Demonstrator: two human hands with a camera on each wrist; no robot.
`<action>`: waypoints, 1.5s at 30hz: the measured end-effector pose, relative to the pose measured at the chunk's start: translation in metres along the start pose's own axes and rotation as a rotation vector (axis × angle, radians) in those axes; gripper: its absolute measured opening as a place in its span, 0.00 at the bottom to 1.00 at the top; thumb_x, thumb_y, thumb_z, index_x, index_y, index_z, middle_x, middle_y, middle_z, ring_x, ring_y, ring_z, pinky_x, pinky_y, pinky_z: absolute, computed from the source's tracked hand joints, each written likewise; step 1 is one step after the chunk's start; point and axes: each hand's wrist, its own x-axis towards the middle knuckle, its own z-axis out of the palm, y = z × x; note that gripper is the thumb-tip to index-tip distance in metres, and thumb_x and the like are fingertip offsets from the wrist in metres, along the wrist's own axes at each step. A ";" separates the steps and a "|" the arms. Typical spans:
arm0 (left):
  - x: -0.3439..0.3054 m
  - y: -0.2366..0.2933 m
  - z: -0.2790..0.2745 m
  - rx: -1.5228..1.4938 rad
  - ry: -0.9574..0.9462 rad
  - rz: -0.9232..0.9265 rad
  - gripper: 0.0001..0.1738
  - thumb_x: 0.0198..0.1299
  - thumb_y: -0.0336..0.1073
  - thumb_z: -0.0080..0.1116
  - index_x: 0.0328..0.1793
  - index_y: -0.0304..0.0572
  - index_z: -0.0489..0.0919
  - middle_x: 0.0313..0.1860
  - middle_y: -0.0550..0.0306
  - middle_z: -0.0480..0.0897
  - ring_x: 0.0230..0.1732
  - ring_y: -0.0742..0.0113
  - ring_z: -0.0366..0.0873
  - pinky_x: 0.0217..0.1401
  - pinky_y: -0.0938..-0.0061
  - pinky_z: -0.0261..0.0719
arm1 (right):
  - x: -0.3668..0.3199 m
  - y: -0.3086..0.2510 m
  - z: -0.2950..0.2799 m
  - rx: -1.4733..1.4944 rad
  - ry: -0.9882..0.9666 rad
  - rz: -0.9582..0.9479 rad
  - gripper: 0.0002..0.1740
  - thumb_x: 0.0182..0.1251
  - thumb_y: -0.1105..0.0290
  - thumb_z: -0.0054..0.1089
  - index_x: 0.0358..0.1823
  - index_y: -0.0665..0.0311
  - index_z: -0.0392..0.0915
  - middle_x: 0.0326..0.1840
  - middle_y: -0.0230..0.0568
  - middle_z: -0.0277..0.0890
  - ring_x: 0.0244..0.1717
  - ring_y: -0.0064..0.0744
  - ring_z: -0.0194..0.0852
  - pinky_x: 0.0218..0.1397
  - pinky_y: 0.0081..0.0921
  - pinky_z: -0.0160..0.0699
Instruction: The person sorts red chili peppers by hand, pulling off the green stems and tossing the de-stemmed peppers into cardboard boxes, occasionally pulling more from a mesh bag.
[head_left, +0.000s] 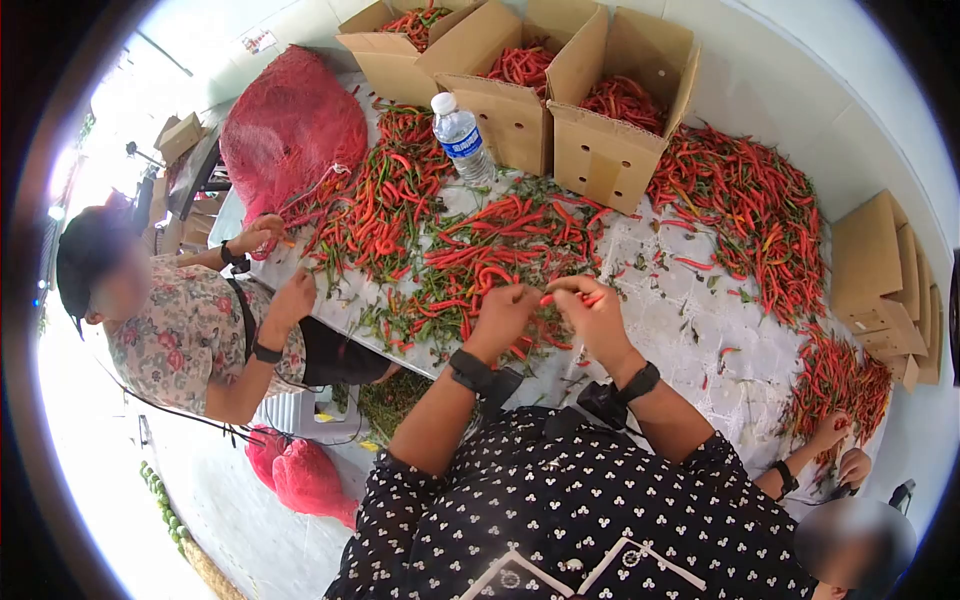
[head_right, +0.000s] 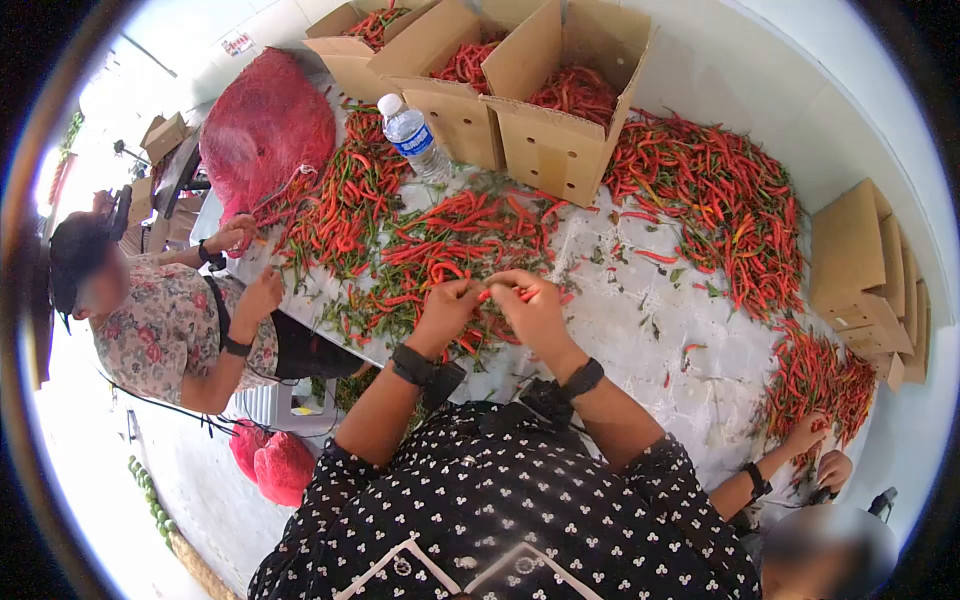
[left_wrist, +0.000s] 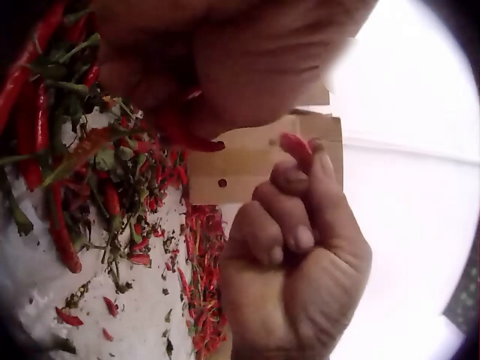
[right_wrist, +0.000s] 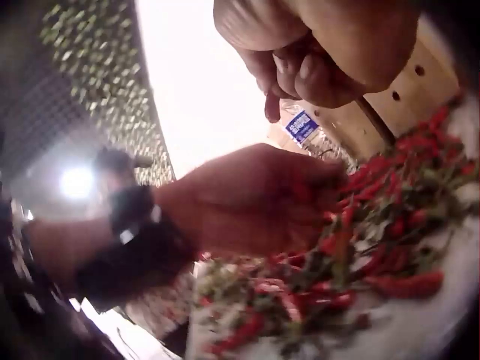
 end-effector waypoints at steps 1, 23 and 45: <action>0.000 -0.003 -0.004 -0.174 -0.015 -0.107 0.14 0.62 0.40 0.48 0.40 0.38 0.79 0.22 0.67 0.74 0.22 0.78 0.67 0.26 0.78 0.66 | 0.002 0.000 -0.008 0.000 0.000 -0.005 0.07 0.62 0.69 0.53 0.31 0.67 0.75 0.22 0.29 0.70 0.19 0.13 0.62 0.19 0.15 0.57; -0.001 -0.002 -0.010 -0.375 -0.016 -0.062 0.13 0.64 0.39 0.48 0.29 0.39 0.73 0.22 0.67 0.68 0.23 0.77 0.61 0.27 0.73 0.63 | 0.008 0.028 -0.008 0.151 -0.256 0.332 0.08 0.61 0.71 0.55 0.40 0.67 0.73 0.20 0.29 0.68 0.15 0.15 0.61 0.15 0.14 0.53; -0.014 0.011 -0.012 0.058 -0.112 0.105 0.08 0.55 0.33 0.55 0.36 0.34 0.75 0.30 0.64 0.75 0.30 0.77 0.70 0.34 0.77 0.69 | -0.011 0.033 -0.019 0.128 -0.101 0.386 0.09 0.61 0.64 0.57 0.33 0.62 0.74 0.19 0.24 0.66 0.16 0.13 0.59 0.16 0.15 0.53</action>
